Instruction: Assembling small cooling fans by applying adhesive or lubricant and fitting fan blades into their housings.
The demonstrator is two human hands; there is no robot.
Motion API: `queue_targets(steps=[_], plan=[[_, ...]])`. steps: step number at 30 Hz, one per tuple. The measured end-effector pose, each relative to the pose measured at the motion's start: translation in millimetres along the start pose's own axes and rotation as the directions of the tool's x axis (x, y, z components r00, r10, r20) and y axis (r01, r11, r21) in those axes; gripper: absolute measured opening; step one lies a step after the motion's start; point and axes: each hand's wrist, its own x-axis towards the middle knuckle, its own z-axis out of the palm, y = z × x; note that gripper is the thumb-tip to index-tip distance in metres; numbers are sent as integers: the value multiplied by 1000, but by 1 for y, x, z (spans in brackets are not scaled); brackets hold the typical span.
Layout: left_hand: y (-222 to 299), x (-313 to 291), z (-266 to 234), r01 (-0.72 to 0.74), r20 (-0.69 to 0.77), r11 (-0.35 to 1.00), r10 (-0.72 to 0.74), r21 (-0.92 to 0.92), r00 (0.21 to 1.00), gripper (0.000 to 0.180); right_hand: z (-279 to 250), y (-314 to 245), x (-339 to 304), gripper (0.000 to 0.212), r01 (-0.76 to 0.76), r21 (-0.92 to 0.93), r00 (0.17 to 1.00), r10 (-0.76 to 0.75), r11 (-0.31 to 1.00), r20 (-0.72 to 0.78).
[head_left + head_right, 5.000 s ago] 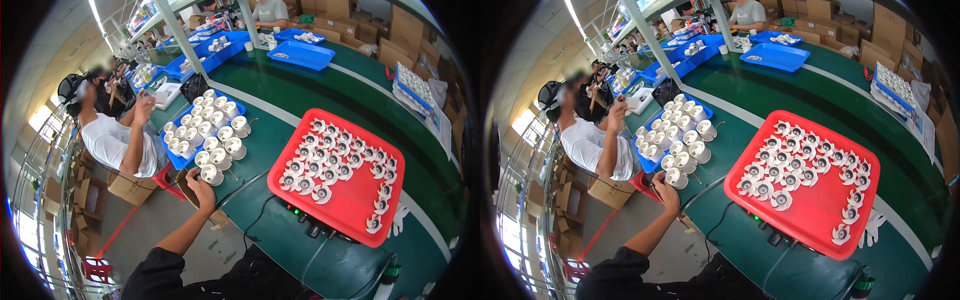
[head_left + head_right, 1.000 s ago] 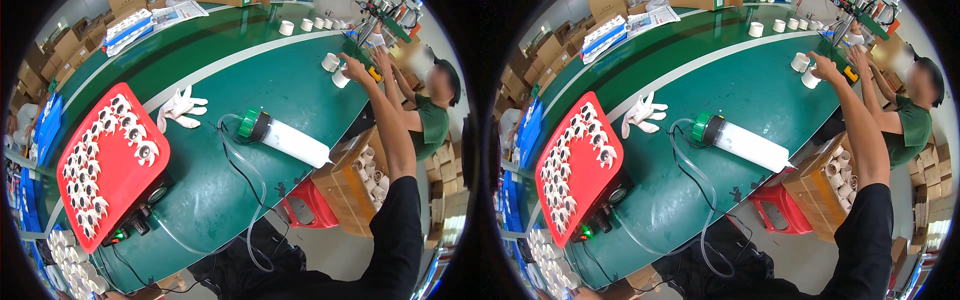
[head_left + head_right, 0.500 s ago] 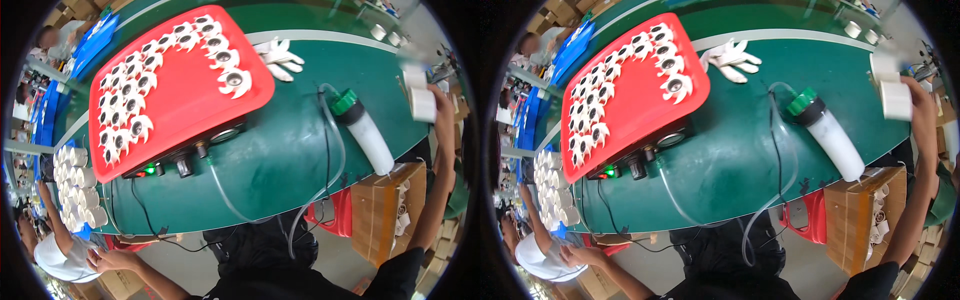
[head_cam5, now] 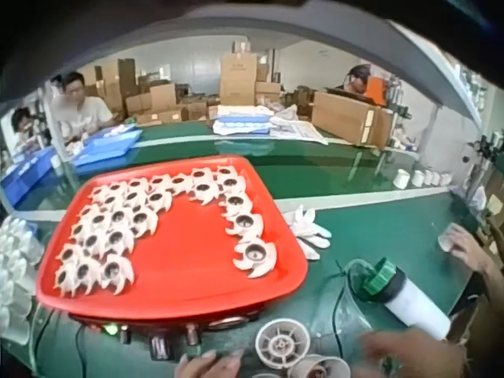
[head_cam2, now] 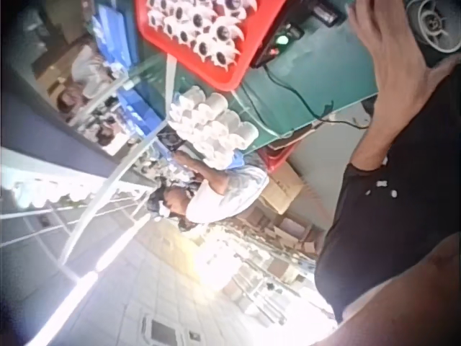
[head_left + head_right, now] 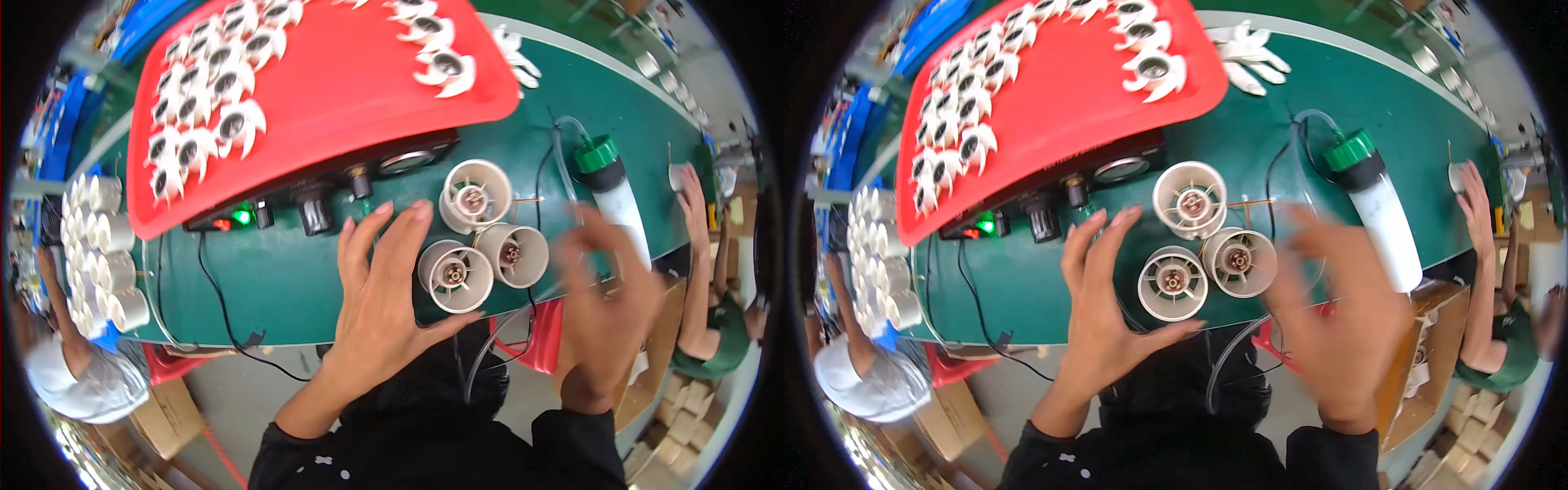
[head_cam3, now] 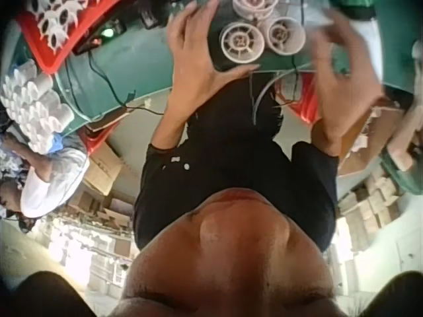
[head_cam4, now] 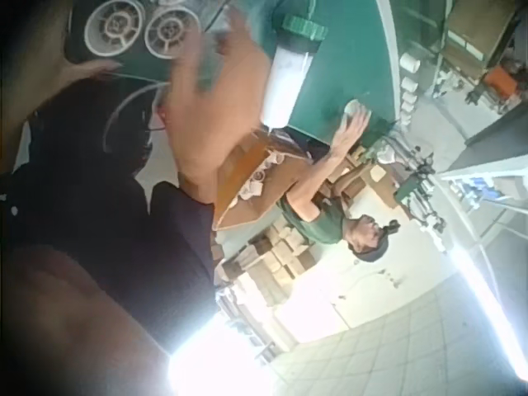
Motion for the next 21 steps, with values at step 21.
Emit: queue_targets(steps=[21], plan=[[1,3,-2,-7,24,992,10,-127,1000,72,-28,133,49,64,-43,-397,998,20,917,-63]])
